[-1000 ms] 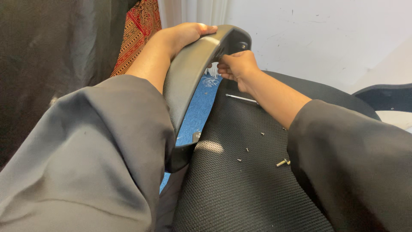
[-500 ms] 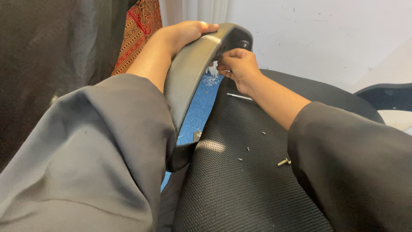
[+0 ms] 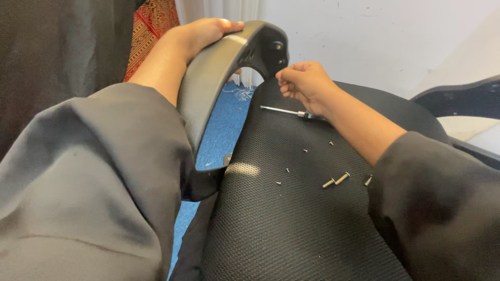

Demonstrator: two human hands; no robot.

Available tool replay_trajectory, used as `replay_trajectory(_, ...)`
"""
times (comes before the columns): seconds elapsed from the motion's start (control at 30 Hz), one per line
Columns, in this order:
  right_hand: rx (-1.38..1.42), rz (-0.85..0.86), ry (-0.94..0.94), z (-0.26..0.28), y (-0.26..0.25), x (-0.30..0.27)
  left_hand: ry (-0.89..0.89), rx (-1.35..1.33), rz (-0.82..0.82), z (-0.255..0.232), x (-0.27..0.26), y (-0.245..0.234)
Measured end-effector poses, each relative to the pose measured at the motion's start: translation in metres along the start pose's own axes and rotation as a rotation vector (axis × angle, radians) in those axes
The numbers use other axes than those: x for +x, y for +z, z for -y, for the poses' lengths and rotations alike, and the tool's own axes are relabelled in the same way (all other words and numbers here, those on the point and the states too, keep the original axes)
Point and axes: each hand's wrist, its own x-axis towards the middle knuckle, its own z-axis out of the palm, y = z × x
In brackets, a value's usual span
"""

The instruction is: The person uses a screwdriver to tighten screws into the armrests of a black office chair. They work on the left armrest first, then move to the right armrest, securing each with multiple screws.

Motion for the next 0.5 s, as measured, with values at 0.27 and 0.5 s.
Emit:
replay_trajectory(0.27,-0.480,-0.132,0.116,-0.009,-0.065,-0.121,-0.017,-0.034,0.067,-0.004,0.007,0.001)
replay_trajectory(0.5,-0.479,-0.276,0.173,-0.036,-0.078,-0.160,-0.007,0.111,0.006,-0.004,0.016,0.002)
